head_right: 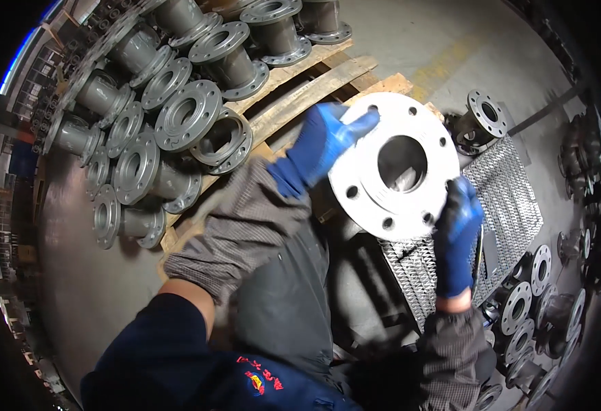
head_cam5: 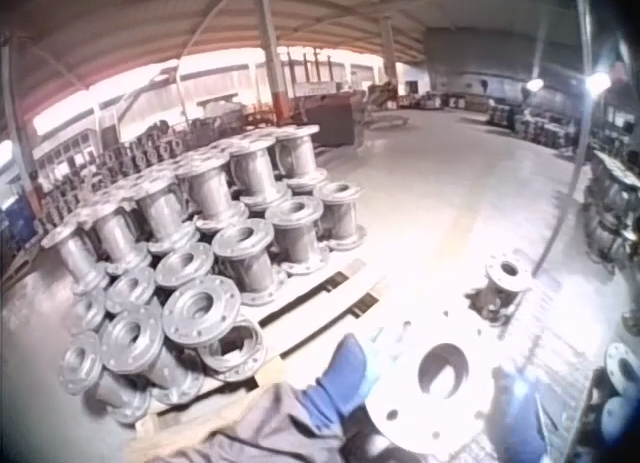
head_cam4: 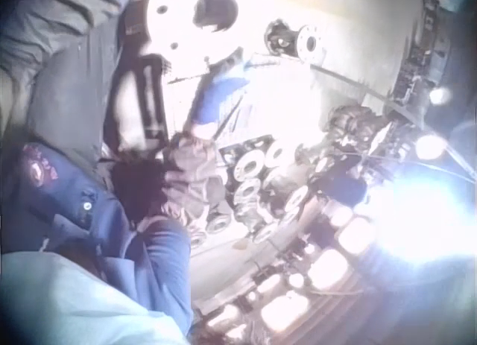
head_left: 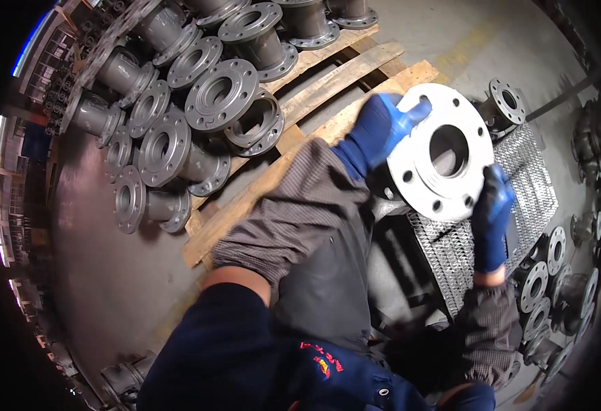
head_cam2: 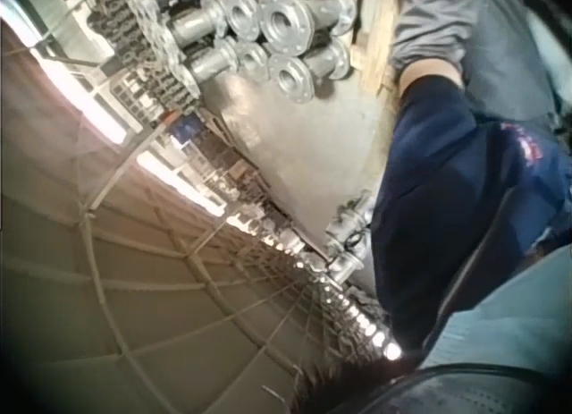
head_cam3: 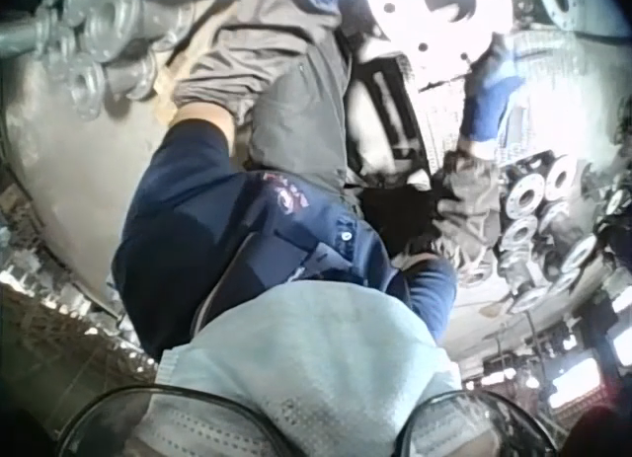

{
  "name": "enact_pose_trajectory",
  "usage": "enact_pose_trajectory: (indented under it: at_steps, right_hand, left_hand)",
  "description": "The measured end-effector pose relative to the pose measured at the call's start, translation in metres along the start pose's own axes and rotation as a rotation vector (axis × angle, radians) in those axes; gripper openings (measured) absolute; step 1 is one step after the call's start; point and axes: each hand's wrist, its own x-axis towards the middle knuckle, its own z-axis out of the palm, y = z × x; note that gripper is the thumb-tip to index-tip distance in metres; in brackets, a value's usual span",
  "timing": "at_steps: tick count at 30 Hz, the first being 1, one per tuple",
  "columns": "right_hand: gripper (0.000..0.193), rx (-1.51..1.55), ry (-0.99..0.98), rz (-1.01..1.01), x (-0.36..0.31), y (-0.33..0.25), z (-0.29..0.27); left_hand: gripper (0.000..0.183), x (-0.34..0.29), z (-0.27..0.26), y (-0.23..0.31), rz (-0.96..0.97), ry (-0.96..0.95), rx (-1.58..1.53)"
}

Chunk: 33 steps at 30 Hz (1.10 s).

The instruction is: The person uses a small metal tool to scrape and clean the surface of a metal pipe fitting while sitting on the floor. They handle the fitting with both hands, turning it to access and clean different parts of its exterior and flanges.

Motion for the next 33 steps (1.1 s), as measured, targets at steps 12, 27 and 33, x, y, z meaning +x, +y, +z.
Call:
enact_pose_trajectory:
  at_steps: [12,27,33]
  right_hand:
    - [0.012,0.278,-0.13,0.169,0.125,0.014,0.316]
    - [0.032,0.259,-0.069,0.746,-0.047,-0.054,0.021]
    - [0.038,-0.055,0.288,0.756,-0.166,-0.13,-0.164]
  left_hand:
    - [0.05,0.117,-0.256,0.018,0.199,0.092,1.104]
    - [0.04,0.132,-0.272,-0.024,0.917,-0.359,1.726]
    - [0.051,0.103,-0.225,-0.06,0.283,0.261,1.907]
